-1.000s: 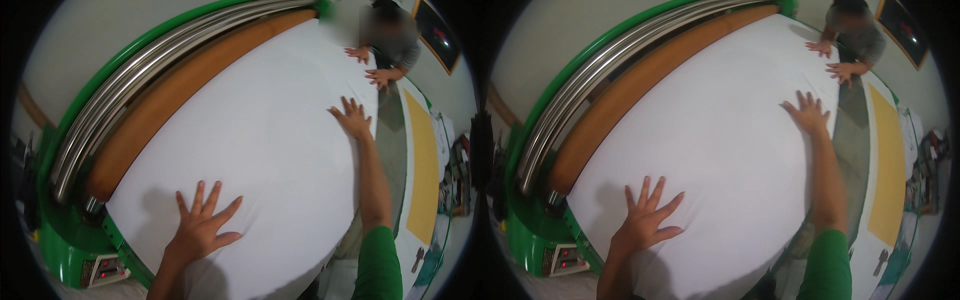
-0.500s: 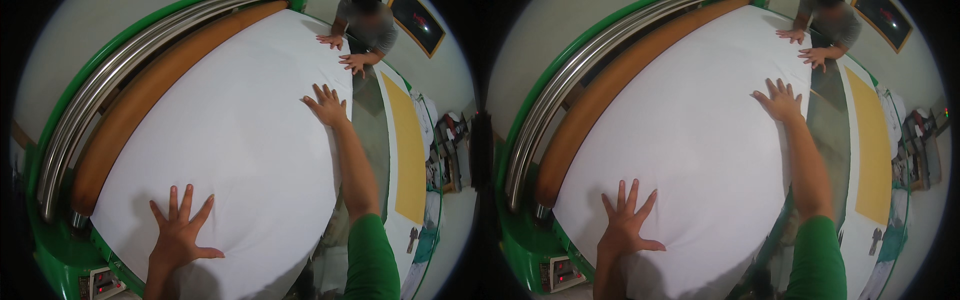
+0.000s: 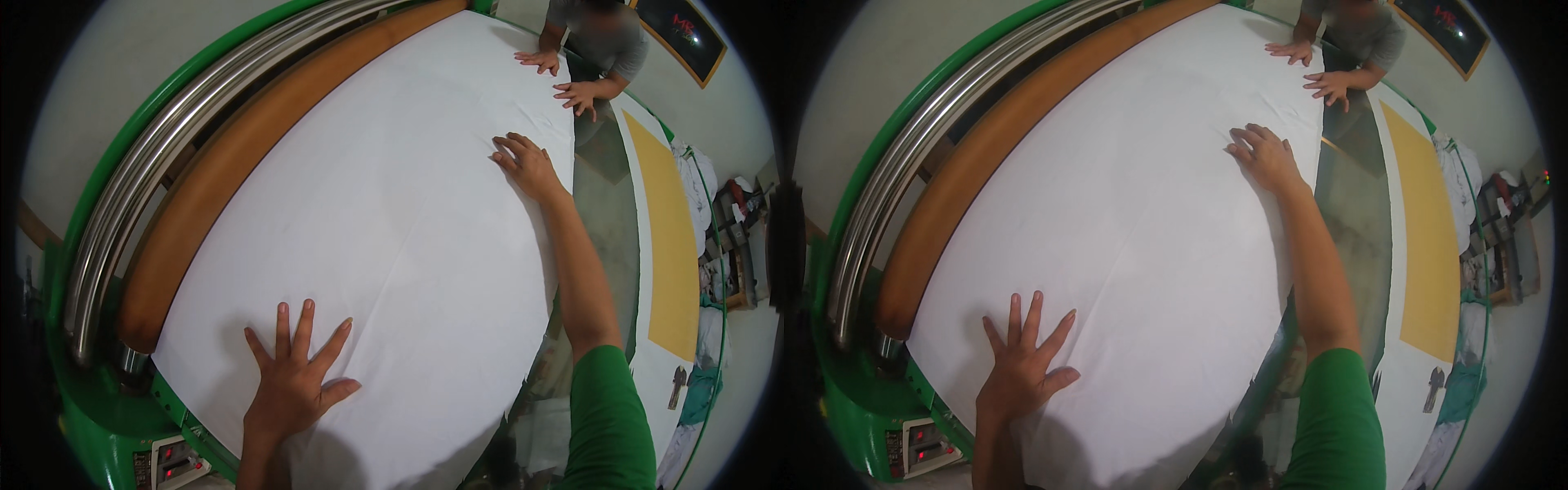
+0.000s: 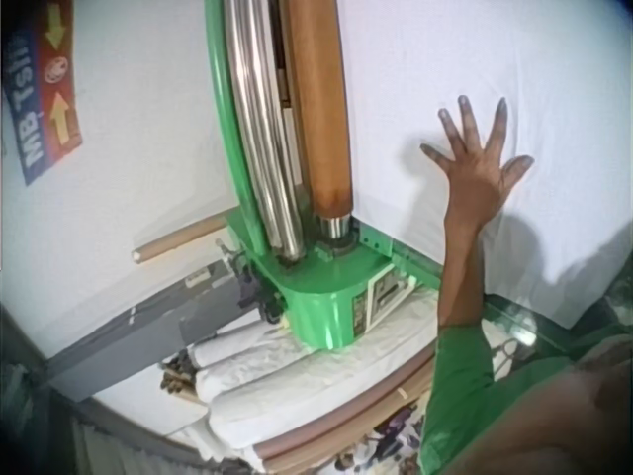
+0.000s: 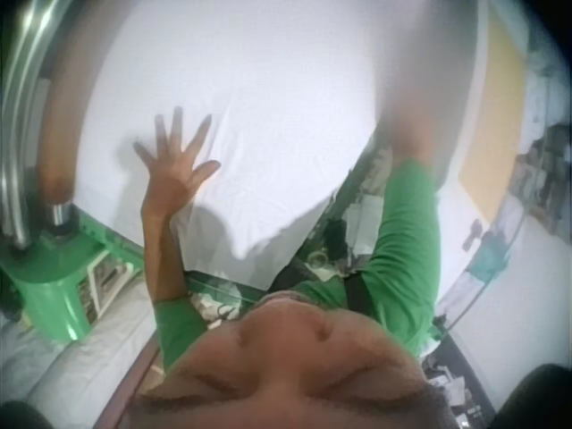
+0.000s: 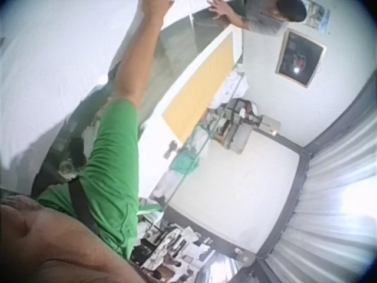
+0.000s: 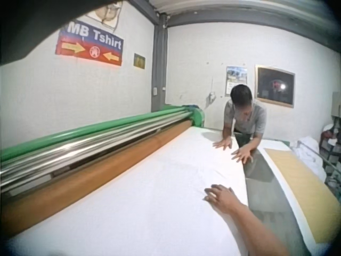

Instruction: The person aligns a large white fabric sheet on a heat press table with a coworker, then uses shears to cut the fabric in half. The person continues to cut out printed t-shirt design shapes from the fabric.

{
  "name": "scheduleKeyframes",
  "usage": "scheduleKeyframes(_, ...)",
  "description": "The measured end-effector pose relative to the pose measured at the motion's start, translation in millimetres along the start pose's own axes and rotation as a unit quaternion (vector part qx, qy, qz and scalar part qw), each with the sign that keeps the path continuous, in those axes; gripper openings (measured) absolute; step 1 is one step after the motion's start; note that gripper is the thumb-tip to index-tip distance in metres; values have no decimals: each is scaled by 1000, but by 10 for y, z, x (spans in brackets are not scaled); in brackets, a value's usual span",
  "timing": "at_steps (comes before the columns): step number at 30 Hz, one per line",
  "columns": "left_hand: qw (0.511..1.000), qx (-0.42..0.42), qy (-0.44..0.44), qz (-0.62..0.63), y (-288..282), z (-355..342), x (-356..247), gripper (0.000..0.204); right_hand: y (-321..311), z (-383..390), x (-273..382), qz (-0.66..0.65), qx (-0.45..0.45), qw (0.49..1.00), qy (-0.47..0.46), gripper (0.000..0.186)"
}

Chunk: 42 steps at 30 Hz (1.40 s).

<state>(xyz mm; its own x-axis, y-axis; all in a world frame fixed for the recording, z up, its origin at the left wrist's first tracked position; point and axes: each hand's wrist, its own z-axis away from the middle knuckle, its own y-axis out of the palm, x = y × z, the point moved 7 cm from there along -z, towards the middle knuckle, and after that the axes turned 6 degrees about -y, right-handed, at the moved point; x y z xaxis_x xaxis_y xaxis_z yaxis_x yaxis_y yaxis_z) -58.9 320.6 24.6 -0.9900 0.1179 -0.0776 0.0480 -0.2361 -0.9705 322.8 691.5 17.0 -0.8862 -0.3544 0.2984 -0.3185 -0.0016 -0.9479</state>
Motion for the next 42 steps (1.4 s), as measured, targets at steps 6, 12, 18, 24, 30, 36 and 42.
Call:
scheduleKeyframes(6, 995, 83, -12, 52, -133, -22, 14, 114, 14, 176, 202, 86, -34, 996, 12, 92)
scheduleKeyframes(12, 998, -15, -50, 43, -617, -587, -250, 117, -26, 187, 376, 106, -10, 994, 20, 107)
scheduleKeyframes(18, 947, -50, 270, 164, -5, -933, -1798, 107, -63, 197, 331, 101, -13, 994, 26, 108)
scheduleKeyframes(24, 824, 19, 535, 186, 62, 627, -2454, 50, 8, 181, 452, 101, -15, 995, 15, 108)
scheduleKeyframes(30, 962, -250, -46, 97, -704, -876, 150, 84, 40, 171, 483, 105, -19, 994, 22, 109)
scheduleKeyframes(36, 997, -78, -18, -6, -159, -548, -366, 94, 46, 178, 145, 88, -27, 995, 24, 111)
scheduleKeyframes(42, 996, -51, -59, 32, 122, -303, -153, 107, 122, 70, 430, 0, -19, 1000, -23, 127)
